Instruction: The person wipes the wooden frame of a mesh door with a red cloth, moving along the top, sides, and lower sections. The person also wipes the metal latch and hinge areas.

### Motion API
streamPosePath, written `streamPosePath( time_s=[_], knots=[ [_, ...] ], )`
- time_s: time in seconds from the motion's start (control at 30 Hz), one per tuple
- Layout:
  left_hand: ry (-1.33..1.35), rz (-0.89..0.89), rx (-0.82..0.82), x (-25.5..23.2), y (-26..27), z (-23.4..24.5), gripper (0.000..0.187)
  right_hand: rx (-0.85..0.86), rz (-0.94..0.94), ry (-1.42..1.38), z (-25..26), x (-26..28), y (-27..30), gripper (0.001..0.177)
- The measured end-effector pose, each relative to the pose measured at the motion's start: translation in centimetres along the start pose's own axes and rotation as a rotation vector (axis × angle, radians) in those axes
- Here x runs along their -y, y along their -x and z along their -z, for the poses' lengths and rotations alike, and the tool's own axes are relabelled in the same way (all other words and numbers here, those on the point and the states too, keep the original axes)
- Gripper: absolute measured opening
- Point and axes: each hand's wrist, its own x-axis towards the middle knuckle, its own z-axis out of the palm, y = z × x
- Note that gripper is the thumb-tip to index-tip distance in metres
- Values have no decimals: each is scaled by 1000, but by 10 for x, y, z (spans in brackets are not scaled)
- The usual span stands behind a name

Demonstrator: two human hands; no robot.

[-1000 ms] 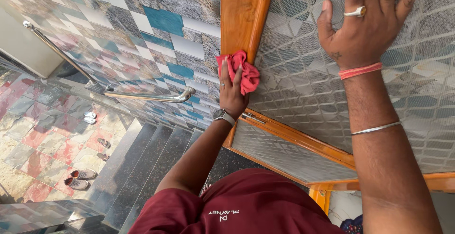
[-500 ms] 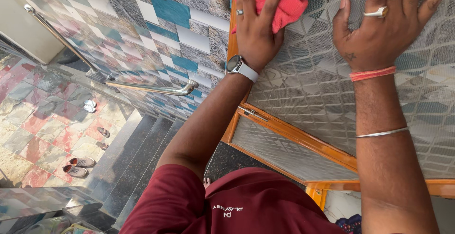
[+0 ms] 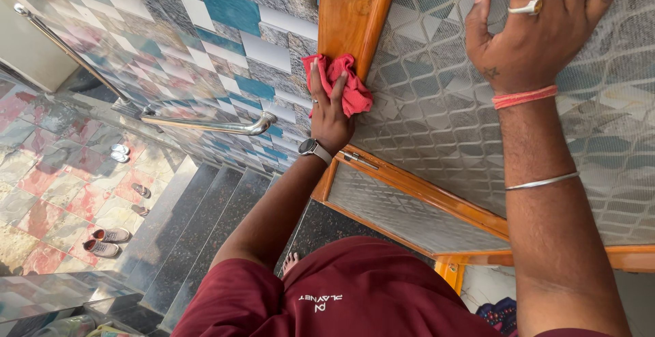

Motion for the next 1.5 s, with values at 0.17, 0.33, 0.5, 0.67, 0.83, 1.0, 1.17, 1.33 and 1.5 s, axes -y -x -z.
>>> streamPosePath(
  time_s=[0.17,0.33,0.5,0.67,0.83,1.0,1.17,1.33,1.5],
  knots=[
    [33,-134,-113,-41,-100,40,92,-40,42,16,0,-5,-3,63],
    [7,-41,-56,-59,-148,50,91,-39,44,16,-1,-6,0,64],
    [26,-190,-105,-42,-88,30,92,-43,15,-16,2,0,-7,65],
    [-43,-123,15,-5,-4,13,87,-52,24,14,10,7,-11,66],
    [-62,-148,53,-12,-12,25,89,-36,8,-1,18,15,-16,65],
    [26,-238,-116,-54,-108,44,91,-20,-8,-25,20,17,-16,61],
    [-85,-132,-94,-89,-190,54,87,-80,44,94,16,17,-12,64],
    [72,-335,-225,-84,-163,51,93,-40,15,108,13,16,-1,58],
    [44,-356,-30,-37,-86,45,91,-21,30,148,7,13,7,56]
  ],
)
